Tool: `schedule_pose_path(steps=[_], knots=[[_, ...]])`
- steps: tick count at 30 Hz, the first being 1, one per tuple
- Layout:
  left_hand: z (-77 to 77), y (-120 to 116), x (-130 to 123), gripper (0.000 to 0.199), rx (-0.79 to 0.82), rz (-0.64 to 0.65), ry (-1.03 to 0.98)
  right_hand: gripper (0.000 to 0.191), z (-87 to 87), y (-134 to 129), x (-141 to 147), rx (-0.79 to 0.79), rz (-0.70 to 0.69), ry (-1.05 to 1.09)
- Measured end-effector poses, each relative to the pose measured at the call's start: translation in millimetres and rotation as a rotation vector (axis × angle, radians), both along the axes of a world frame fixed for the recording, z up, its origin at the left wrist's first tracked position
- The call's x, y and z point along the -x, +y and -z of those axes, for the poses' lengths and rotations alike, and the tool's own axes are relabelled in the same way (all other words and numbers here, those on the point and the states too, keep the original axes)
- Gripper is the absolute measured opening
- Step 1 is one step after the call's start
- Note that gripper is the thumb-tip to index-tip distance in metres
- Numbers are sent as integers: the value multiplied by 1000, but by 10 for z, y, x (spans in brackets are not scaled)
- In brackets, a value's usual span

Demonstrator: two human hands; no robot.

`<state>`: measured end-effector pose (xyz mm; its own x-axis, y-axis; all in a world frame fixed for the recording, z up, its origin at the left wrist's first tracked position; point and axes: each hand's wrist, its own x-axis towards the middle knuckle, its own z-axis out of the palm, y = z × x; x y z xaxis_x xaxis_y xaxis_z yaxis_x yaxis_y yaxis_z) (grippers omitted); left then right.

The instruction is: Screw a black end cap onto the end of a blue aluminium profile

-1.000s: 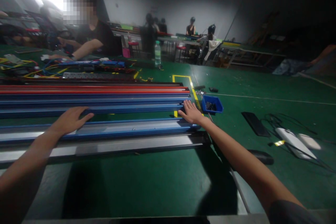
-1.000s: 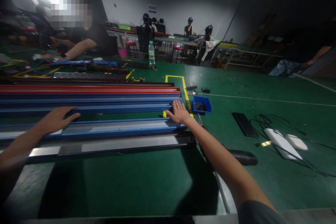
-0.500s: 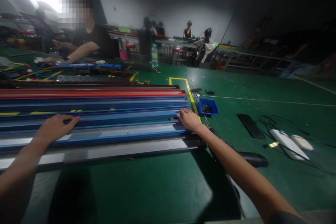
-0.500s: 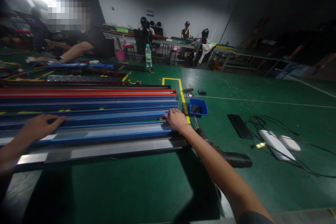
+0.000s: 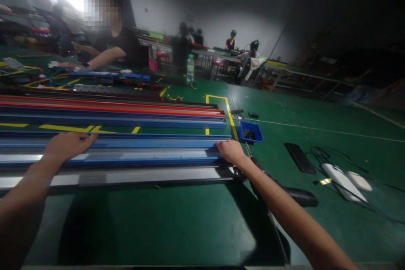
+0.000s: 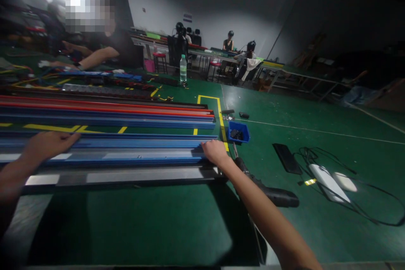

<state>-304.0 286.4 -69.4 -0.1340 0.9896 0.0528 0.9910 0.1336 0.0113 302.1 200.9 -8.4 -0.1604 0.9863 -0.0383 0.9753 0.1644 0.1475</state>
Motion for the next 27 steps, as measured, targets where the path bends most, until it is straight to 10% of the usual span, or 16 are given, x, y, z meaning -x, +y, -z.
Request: schedule_pose_path(steps=[14, 27], knots=[[-220, 346, -162, 85, -13, 224, 101, 56, -13, 664, -98, -150, -28, 186], [69, 575, -8, 79, 105, 186, 52, 83, 389, 1117, -155, 86, -41, 217]])
